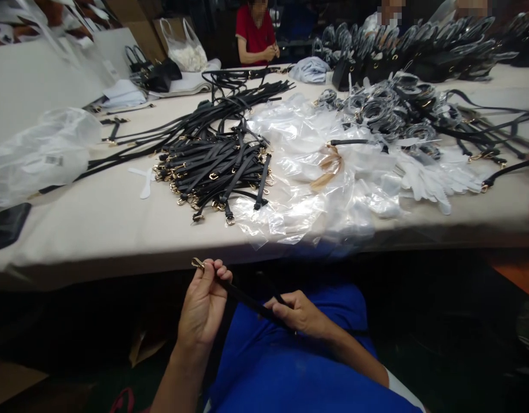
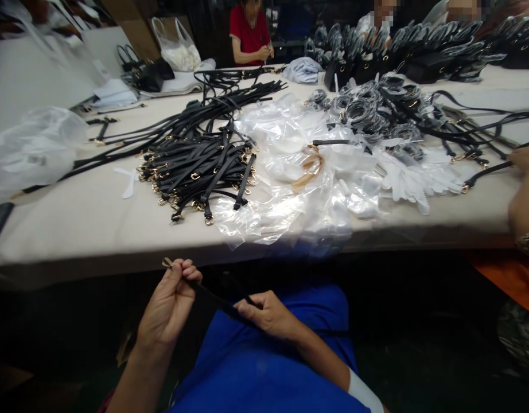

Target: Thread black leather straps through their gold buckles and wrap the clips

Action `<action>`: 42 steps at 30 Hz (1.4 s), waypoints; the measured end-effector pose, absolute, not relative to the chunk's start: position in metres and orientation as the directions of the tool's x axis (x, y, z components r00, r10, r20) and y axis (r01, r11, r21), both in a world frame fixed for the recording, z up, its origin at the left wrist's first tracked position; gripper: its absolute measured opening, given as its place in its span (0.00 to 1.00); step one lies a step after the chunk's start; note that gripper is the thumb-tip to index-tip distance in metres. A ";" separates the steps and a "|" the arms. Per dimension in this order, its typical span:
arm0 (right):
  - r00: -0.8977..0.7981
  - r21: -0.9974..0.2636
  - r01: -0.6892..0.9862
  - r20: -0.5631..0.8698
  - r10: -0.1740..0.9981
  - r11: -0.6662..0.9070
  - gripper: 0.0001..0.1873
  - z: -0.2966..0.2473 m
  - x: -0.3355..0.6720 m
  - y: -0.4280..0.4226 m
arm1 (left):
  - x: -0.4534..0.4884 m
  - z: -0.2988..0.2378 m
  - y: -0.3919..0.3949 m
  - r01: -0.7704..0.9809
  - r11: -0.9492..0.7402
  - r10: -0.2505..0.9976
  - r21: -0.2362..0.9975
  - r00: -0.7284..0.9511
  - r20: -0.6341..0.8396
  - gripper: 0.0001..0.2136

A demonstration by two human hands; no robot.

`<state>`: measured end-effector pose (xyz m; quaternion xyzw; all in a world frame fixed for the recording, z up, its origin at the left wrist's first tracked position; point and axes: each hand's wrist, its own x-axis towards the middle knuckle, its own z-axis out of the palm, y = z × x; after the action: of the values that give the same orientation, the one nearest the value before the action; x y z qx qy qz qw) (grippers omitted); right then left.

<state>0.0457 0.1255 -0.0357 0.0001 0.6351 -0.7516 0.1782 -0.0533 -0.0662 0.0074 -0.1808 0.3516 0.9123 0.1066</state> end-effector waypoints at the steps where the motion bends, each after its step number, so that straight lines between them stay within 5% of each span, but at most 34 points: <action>1: -0.894 -0.931 0.328 -0.252 -0.370 -0.159 0.24 -0.035 0.046 0.124 | -0.055 0.006 -0.067 -0.296 -0.719 0.027 0.628 -0.916 -0.401 0.05; 5: -0.754 -0.791 0.561 -0.366 -0.546 -0.245 0.21 -0.040 0.050 0.125 | -0.065 -0.005 -0.083 -0.229 -0.701 -0.106 0.676 -0.903 -0.416 0.10; 11: -0.676 -0.794 0.592 -0.395 -0.622 -0.139 0.19 -0.052 0.048 0.139 | -0.071 -0.036 -0.121 -0.256 -0.584 -0.216 0.770 -0.866 -0.451 0.12; 16: -0.665 -0.736 0.654 -0.448 -0.598 -0.176 0.19 -0.056 0.047 0.136 | -0.063 -0.072 -0.128 -0.327 -0.244 -0.314 0.913 -0.864 -0.393 0.03; 19: -0.686 -0.694 0.672 -0.452 -0.571 -0.258 0.18 -0.056 0.046 0.130 | -0.047 -0.078 -0.119 -0.269 0.033 -0.416 0.963 -0.880 -0.231 0.22; 21: -0.691 -0.685 0.675 -0.457 -0.560 -0.274 0.19 -0.056 0.045 0.127 | -0.030 -0.074 -0.111 -0.146 0.270 -0.320 0.952 -0.946 -0.054 0.25; 23: -0.698 -0.686 0.673 -0.465 -0.544 -0.276 0.20 -0.057 0.044 0.124 | -0.013 -0.068 -0.102 0.031 0.454 0.020 0.891 -1.000 0.024 0.19; 26: -0.720 -0.695 0.662 -0.485 -0.497 -0.281 0.21 -0.058 0.042 0.121 | 0.005 -0.062 -0.091 0.222 0.455 0.568 0.862 -0.818 -0.089 0.19; 28: -0.727 -0.693 0.662 -0.503 -0.467 -0.285 0.23 -0.059 0.043 0.120 | 0.010 -0.060 -0.087 0.260 0.410 0.703 0.874 -0.701 -0.122 0.21; 36: -0.808 -0.717 0.584 -0.468 -0.357 -0.381 0.26 -0.060 0.048 0.131 | 0.010 -0.048 -0.096 0.224 0.352 0.645 0.909 -0.761 -0.062 0.10; 42: -0.853 -0.824 0.502 -0.420 -0.311 -0.263 0.22 -0.067 0.053 0.132 | 0.009 -0.047 -0.106 -0.058 0.316 0.319 0.947 -0.934 -0.164 0.11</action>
<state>0.0534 0.1324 -0.0674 0.0870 0.5500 -0.7898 0.2572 0.0090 -0.1058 -0.0469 0.0819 0.7946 0.5791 0.1628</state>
